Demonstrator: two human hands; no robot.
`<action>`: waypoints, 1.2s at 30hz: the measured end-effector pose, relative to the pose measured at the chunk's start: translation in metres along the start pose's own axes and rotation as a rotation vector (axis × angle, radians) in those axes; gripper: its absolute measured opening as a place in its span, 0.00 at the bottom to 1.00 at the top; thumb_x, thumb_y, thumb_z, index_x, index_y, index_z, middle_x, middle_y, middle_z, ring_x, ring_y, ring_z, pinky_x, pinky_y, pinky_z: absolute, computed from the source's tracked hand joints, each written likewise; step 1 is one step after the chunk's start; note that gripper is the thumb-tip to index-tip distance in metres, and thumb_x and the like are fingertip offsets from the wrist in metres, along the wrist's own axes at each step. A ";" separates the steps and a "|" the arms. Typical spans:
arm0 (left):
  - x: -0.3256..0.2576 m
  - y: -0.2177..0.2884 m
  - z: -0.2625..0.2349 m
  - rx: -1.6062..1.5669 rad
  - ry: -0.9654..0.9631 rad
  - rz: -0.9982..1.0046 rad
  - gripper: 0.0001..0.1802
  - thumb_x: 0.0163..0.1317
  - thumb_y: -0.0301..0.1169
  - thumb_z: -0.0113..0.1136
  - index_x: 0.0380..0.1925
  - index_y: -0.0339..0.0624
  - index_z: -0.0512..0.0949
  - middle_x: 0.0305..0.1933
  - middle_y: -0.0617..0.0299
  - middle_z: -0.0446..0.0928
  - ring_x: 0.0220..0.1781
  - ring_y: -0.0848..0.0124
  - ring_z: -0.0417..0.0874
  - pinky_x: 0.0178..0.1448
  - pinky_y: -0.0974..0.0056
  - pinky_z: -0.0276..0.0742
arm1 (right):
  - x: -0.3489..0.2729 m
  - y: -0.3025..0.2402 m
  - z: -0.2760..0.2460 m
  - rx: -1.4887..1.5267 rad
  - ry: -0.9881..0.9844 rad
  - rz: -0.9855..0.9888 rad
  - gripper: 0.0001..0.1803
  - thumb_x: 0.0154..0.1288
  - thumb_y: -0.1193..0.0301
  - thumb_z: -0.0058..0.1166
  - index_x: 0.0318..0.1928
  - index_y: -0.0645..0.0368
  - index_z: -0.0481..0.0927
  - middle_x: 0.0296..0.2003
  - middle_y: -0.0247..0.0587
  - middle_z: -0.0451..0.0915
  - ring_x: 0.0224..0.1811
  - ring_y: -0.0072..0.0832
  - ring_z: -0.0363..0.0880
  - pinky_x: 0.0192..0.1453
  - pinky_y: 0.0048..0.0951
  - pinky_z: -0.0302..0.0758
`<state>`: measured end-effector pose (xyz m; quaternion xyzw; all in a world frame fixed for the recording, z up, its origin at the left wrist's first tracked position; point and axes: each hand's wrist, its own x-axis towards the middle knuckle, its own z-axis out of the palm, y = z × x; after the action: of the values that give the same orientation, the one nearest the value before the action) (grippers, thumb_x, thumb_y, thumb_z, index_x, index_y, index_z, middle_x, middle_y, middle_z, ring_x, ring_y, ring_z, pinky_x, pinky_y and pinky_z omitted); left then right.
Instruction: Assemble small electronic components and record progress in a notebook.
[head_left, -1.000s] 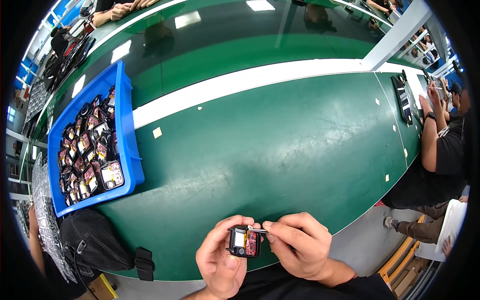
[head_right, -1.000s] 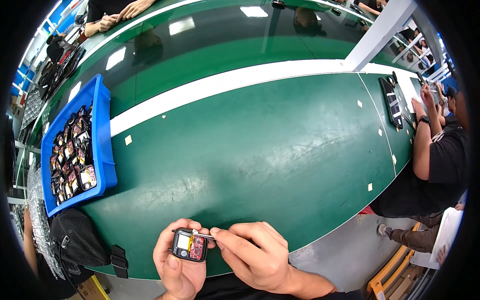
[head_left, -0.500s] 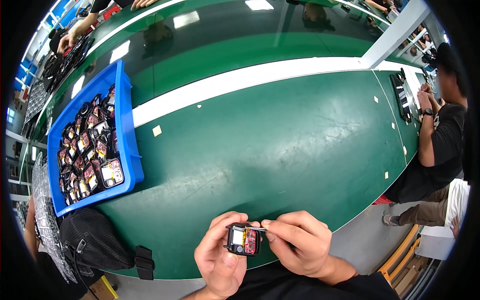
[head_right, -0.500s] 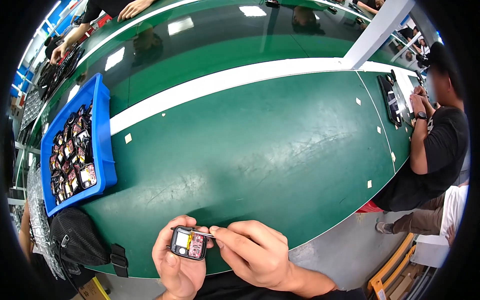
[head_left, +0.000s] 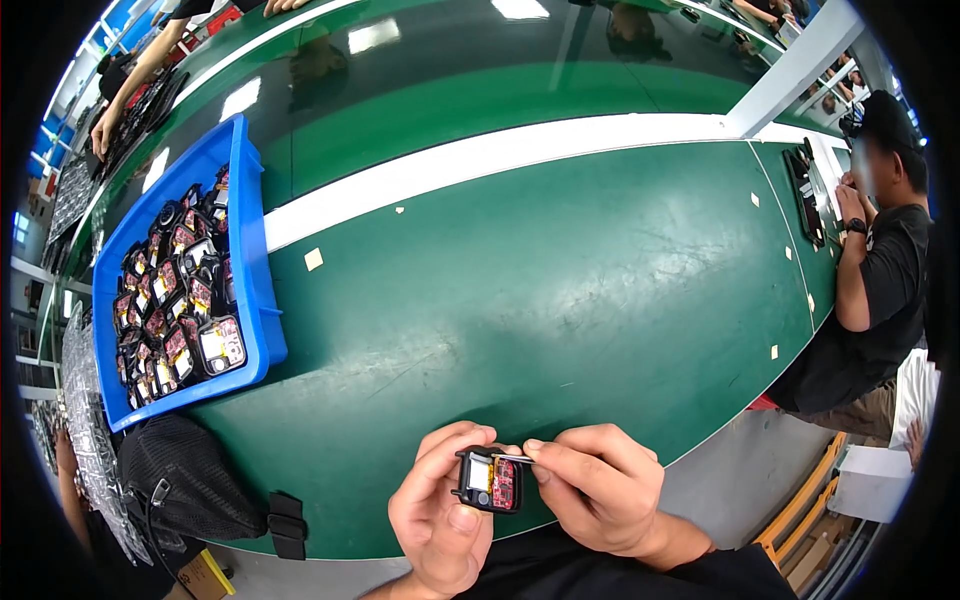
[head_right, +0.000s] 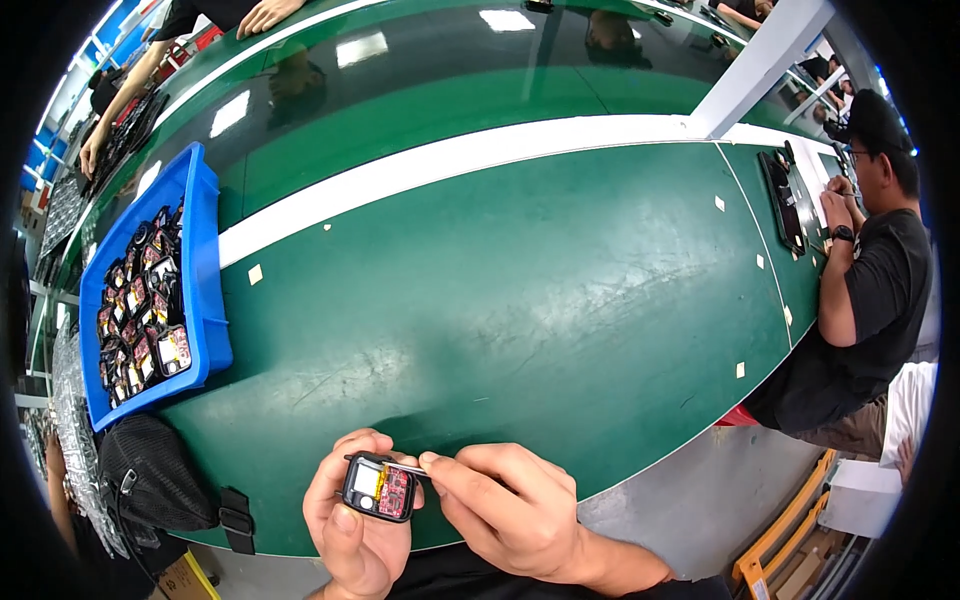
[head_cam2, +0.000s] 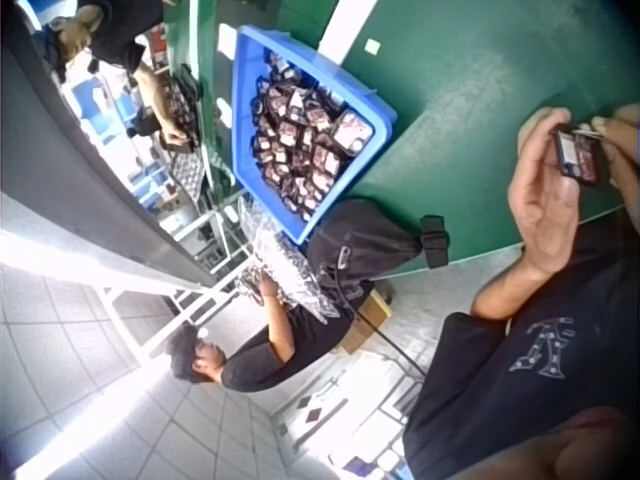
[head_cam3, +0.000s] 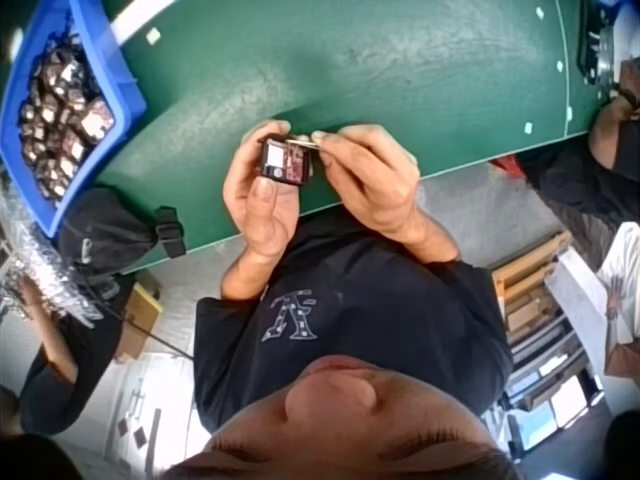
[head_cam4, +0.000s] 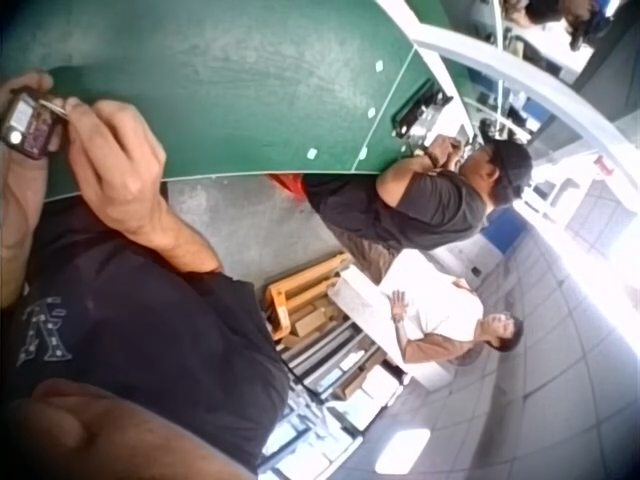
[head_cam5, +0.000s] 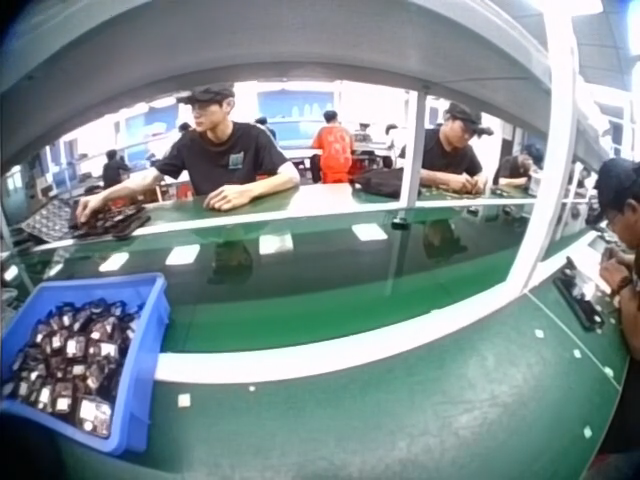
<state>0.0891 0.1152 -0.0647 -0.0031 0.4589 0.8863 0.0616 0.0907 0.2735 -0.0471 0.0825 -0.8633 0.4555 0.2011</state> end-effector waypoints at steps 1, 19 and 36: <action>-0.001 -0.002 -0.001 -0.023 0.025 -0.011 0.35 0.67 0.40 0.66 0.62 0.19 0.71 0.64 0.39 0.69 0.61 0.50 0.82 0.68 0.50 0.76 | 0.000 0.000 0.001 0.000 0.006 -0.012 0.20 0.46 0.86 0.68 0.44 0.62 0.88 0.32 0.37 0.80 0.25 0.27 0.80 0.27 0.26 0.78; 0.001 0.008 0.006 0.092 -0.011 0.059 0.29 0.73 0.37 0.62 0.62 0.20 0.71 0.65 0.41 0.71 0.61 0.57 0.80 0.66 0.54 0.78 | -0.005 0.007 0.003 -0.037 0.021 -0.072 0.23 0.44 0.84 0.68 0.45 0.60 0.89 0.31 0.35 0.79 0.23 0.25 0.76 0.24 0.24 0.75; -0.004 0.000 0.000 -0.014 0.021 -0.018 0.37 0.69 0.40 0.67 0.63 0.15 0.69 0.68 0.37 0.67 0.64 0.51 0.81 0.70 0.52 0.77 | -0.010 0.009 0.006 -0.127 0.062 -0.130 0.24 0.42 0.84 0.67 0.45 0.59 0.90 0.30 0.34 0.78 0.19 0.22 0.70 0.21 0.23 0.70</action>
<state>0.0934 0.1151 -0.0645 -0.0168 0.4534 0.8888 0.0648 0.0951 0.2731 -0.0616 0.1111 -0.8766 0.3882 0.2618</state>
